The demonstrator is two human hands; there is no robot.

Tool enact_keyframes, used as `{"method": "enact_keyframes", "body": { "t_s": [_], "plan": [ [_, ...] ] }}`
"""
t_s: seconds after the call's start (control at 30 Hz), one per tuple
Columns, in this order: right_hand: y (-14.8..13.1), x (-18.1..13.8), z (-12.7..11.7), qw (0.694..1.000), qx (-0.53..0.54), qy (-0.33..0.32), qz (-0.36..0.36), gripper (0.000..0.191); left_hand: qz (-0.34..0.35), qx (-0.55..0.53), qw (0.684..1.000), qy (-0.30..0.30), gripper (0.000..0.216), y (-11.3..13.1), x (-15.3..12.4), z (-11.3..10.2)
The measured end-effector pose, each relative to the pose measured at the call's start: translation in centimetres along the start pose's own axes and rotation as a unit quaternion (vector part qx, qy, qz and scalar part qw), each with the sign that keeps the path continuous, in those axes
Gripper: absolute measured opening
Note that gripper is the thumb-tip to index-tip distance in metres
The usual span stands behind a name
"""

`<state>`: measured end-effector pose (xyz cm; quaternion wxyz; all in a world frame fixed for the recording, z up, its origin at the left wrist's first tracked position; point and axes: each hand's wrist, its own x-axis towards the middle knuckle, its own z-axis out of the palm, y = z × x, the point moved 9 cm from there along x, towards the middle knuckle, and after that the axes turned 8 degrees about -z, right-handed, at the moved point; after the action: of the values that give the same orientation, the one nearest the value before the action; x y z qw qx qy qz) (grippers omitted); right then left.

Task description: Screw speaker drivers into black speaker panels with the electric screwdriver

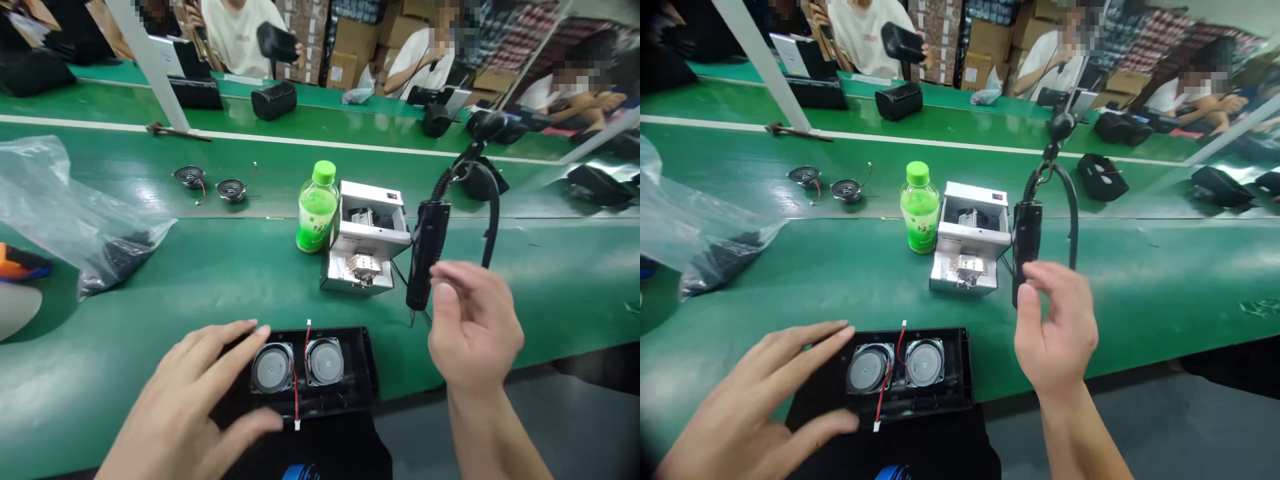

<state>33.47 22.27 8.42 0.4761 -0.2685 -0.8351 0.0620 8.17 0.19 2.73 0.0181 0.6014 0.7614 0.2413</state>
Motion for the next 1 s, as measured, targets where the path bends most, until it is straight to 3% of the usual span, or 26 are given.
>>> {"method": "enact_keyframes", "body": {
  "t_s": [0.07,0.13,0.2,0.3,0.4,0.5,0.6,0.7,0.87,1.0],
  "plan": [
    [3.3,-0.2,0.3,0.997,-0.03,0.03,0.061,0.059,0.045,0.042,0.998,-0.02,0.105,1.4,0.1,1.0],
    [6.8,-0.8,1.7,0.991,-0.022,0.003,0.129,0.076,0.083,0.092,0.992,-0.035,0.135,2.8,0.5,2.1],
    [9.8,-1.6,3.1,0.981,0.022,-0.041,0.191,0.068,0.092,0.114,0.988,-0.039,0.144,3.4,1.1,2.7],
    [11.6,-2.1,3.7,0.959,0.135,-0.081,0.236,0.05,0.082,0.089,0.992,-0.045,0.136,3.2,1.8,2.9],
    [10.4,-0.7,2.9,0.935,0.244,-0.07,0.247,0.042,0.07,0.055,0.994,-0.055,0.126,2.8,2.3,2.8],
    [7.0,2.2,2.0,0.918,0.319,-0.032,0.232,0.044,0.052,0.033,0.995,-0.075,0.121,2.3,2.7,3.0],
    [3.0,5.7,1.5,0.91,0.364,0.028,0.199,0.041,0.047,0.036,0.995,-0.083,0.132,2.4,2.8,3.1],
    [-0.1,8.4,2.6,0.889,0.424,0.065,0.162,0.059,0.064,0.033,0.995,-0.066,0.137,3.3,2.7,2.6],
    [-1.0,9.4,6.4,0.874,0.464,0.055,0.132,0.076,0.066,-0.012,0.997,-0.024,0.092,5.5,3.2,2.5],
    [-0.5,9.0,8.2,0.874,0.461,0.029,0.15,0.08,0.047,-0.02,0.994,-0.092,0.062,6.3,3.6,5.0]
  ]
}}
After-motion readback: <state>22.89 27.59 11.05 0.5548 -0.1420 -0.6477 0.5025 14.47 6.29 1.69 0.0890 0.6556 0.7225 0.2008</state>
